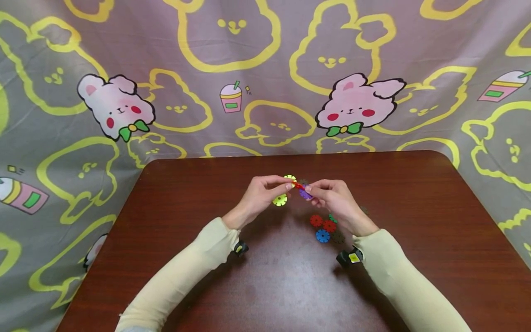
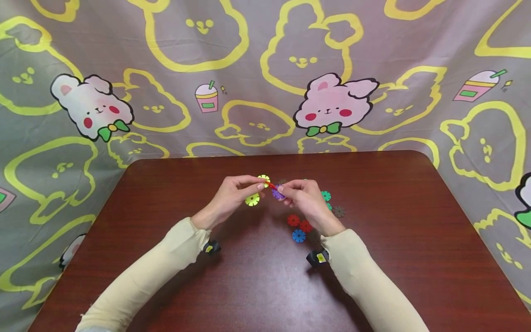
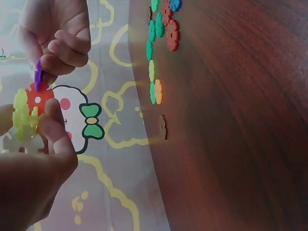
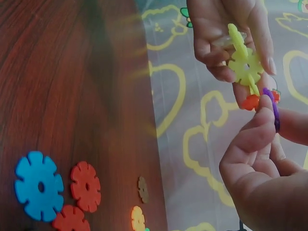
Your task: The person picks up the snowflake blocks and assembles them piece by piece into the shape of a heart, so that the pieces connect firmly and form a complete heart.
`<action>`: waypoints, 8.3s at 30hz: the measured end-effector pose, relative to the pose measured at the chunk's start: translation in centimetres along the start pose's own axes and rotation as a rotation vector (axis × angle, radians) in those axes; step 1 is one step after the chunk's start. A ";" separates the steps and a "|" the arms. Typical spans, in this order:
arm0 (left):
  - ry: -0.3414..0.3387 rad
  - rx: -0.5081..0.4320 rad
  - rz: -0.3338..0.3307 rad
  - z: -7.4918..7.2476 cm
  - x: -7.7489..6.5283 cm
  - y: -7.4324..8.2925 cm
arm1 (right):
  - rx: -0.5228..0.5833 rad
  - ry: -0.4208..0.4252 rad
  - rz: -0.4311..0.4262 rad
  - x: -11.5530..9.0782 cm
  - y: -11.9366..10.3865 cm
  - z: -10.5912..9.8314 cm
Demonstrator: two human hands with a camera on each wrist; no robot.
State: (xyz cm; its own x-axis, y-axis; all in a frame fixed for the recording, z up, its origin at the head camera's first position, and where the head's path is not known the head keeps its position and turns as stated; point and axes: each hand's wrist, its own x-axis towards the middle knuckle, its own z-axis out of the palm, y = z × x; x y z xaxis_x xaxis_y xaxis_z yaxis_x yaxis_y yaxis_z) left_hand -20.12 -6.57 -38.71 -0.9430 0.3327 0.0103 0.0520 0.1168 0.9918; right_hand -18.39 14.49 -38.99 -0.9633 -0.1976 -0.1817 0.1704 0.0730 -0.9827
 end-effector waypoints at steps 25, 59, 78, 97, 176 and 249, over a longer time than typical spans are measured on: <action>-0.205 -0.028 -0.080 -0.8 -0.1 0.0 | -0.138 -0.022 -0.005 0.5 0.2 -1.4; -0.204 -0.040 -0.090 -1.3 -0.2 -0.2 | -0.999 -0.326 -0.211 0.7 4.1 -6.9; -0.211 -0.043 -0.081 -1.2 -0.2 -0.3 | -1.055 -0.296 -0.171 1.5 4.2 -6.5; -0.185 -0.017 -0.045 -1.2 -0.1 -0.4 | -1.054 -0.265 -0.118 1.2 4.1 -6.6; -0.115 0.168 0.050 -0.6 -0.3 0.0 | -0.683 0.214 -0.661 -0.5 0.7 0.2; -0.080 0.128 0.046 -0.1 0.5 -0.3 | -0.750 0.185 -0.788 0.0 1.0 0.6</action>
State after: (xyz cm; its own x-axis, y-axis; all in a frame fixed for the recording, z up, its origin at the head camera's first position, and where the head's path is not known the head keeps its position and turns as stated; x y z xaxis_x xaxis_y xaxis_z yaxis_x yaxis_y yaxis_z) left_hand -20.70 -6.57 -38.99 -0.9096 0.4136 0.0396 0.1406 0.2169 0.9660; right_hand -18.05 13.97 -39.98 -0.7733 -0.3044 0.5562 -0.6141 0.5779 -0.5376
